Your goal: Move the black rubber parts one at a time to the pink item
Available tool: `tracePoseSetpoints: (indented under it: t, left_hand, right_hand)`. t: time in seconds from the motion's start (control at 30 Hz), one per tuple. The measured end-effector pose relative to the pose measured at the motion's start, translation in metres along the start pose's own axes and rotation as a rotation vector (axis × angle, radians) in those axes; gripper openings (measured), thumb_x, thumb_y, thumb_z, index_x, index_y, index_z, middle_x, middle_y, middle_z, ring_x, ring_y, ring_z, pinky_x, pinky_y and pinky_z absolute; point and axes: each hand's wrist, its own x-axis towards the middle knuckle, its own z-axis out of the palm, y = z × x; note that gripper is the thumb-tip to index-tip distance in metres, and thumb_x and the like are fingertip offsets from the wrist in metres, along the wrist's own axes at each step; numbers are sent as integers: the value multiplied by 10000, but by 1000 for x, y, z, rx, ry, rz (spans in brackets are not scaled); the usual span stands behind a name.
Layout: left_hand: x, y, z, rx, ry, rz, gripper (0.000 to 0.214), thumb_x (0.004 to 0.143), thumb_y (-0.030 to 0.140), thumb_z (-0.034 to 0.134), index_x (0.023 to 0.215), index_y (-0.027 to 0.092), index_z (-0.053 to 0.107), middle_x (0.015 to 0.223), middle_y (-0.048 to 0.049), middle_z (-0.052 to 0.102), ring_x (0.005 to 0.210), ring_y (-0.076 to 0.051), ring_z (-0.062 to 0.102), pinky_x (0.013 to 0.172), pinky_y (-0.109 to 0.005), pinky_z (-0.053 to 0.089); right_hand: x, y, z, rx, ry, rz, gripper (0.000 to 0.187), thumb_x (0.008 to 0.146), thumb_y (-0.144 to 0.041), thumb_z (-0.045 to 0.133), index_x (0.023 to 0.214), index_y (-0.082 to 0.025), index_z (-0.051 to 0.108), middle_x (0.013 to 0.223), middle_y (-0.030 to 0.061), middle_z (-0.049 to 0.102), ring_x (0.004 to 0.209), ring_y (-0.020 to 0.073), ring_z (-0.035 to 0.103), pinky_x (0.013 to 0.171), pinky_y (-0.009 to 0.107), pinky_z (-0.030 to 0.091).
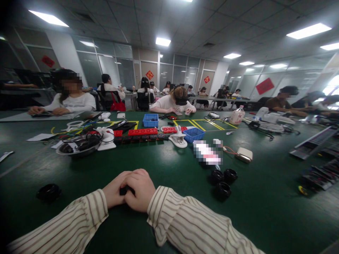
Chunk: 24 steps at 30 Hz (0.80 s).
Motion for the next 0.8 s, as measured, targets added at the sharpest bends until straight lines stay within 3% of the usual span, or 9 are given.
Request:
tracePoseSetpoints:
  t: [0.27, 0.4, 0.6, 0.8]
  left_hand:
    - [0, 0, 2, 41, 23, -62, 645, 486, 338, 745, 1061, 171, 504, 1038, -82, 562, 975, -284, 527, 895, -455, 425]
    - [0, 0, 0, 77, -7, -65, 495, 525, 303, 705, 973, 178, 535, 980, -63, 569, 938, -259, 530, 869, -425, 438]
    - [1, 2, -1, 41, -16, -48, 356, 540, 236, 645, 874, 149, 558, 926, -74, 563, 920, -249, 529, 860, -397, 447]
    - [-1, -1, 2, -26, -7, -21, 443, 548, 219, 634, 977, 169, 537, 1021, -78, 555, 1007, -266, 518, 936, -420, 412]
  right_hand:
    - [0, -2, 0, -126, 75, 229, 240, 701, -247, 578, 923, -163, 547, 942, 65, 563, 913, 203, 478, 846, 365, 372]
    - [0, 0, 2, -190, 22, 281, 230, 678, -304, 654, 837, -166, 564, 866, 47, 549, 855, 197, 477, 801, 355, 376]
    - [1, 3, 1, -103, -13, 121, 109, 657, -182, 538, 764, -186, 557, 822, 32, 574, 838, 182, 499, 808, 338, 374]
    - [-1, -2, -1, -32, -61, -39, 223, 609, -122, 420, 791, -197, 524, 827, 29, 604, 887, 186, 508, 887, 367, 349]
